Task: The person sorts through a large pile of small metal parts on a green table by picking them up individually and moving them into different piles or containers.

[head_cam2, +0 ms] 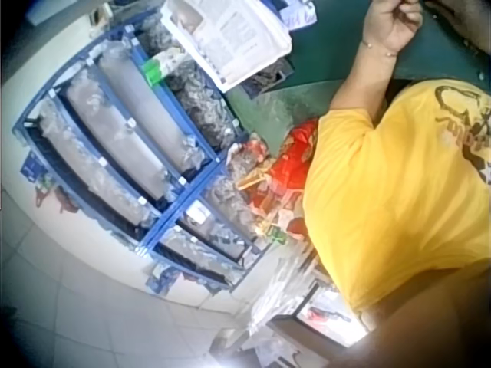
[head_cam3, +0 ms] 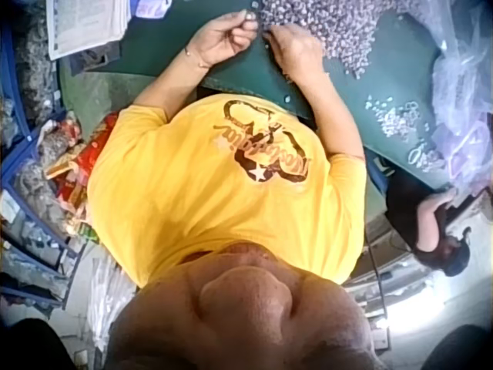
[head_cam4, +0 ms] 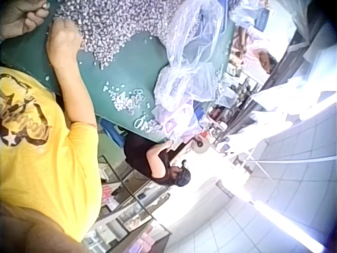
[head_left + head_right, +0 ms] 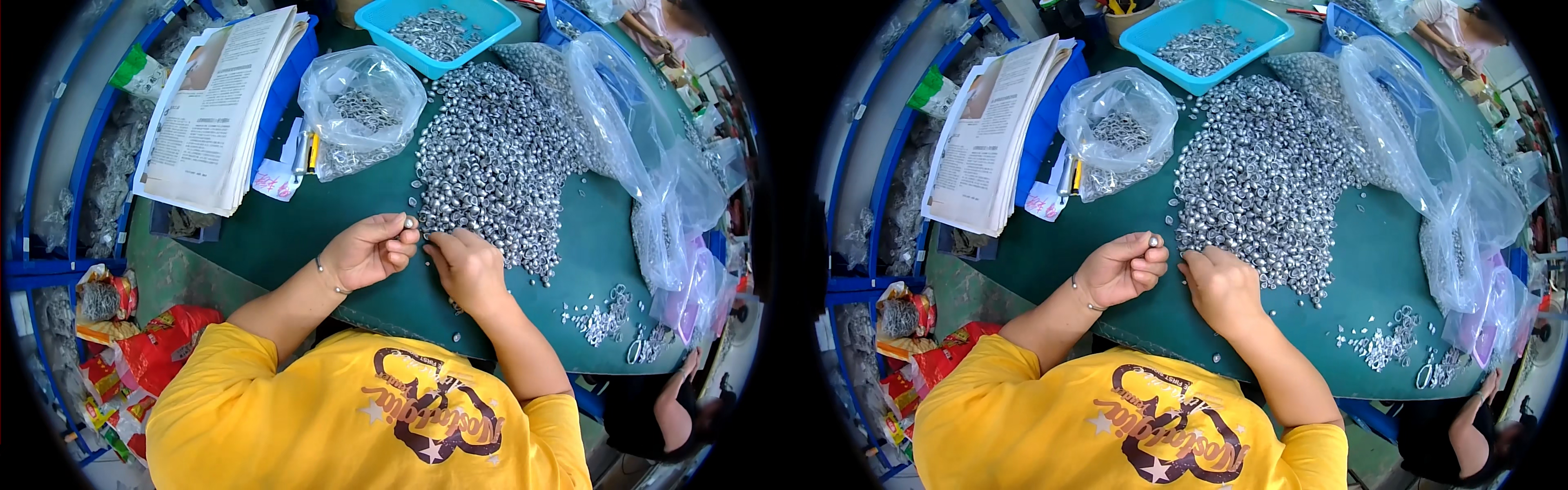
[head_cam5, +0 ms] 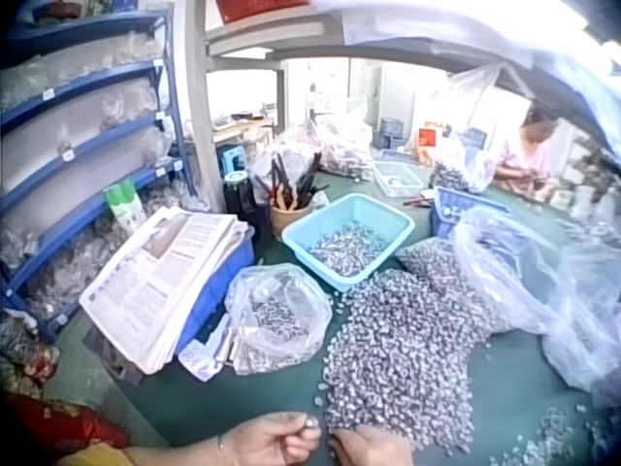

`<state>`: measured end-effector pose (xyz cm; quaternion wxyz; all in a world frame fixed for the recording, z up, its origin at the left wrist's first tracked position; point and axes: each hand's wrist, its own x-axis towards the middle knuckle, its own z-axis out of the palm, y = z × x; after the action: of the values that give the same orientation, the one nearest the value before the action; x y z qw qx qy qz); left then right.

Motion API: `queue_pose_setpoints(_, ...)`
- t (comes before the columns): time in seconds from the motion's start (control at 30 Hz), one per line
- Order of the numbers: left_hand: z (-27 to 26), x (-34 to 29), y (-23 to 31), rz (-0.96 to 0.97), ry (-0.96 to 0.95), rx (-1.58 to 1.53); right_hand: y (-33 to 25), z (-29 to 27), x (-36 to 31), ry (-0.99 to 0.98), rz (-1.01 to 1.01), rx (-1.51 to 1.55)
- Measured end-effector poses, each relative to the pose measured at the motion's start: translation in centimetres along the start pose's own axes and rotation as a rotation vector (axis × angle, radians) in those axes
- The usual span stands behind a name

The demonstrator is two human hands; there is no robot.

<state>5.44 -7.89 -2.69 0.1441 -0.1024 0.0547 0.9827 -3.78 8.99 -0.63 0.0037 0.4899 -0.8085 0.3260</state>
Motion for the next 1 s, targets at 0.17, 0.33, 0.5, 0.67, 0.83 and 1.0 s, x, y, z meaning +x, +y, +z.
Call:
queue_pose_setpoints(0.17, 0.3, -0.2, 0.0, -0.008, -0.038, 0.0, 0.4, 0.6, 0.2, -0.034, -0.033, -0.142)
queue_pose_setpoints(0.33, 0.2, -0.4, 0.5, 0.054, 0.017, 0.044, 0.5, -0.9, -0.6, -0.119, 0.358, 0.65)
queue_pose_setpoints(0.5, 0.2, -0.2, 1.0, 0.086, 0.081, 0.147, 1.6, -1.6, -1.7, -0.22, 0.717, 1.814)
queue_pose_setpoints(0.67, 0.1, -0.2, 0.9, 0.167, 0.1, 0.213, 1.8, -2.6, -3.0, -0.085, 0.651, 2.03)
queue_pose_setpoints(0.83, 1.8, 1.0, 0.0, 0.386, 0.445, 1.526, 3.1, -3.3, -4.4, 0.085, 0.745, 1.976)
queue_pose_setpoints(1.0, 0.5, 2.0, -1.4, 0.752, 0.346, 2.082, 3.1, -3.6, -4.2, 0.088, 0.782, 1.722)
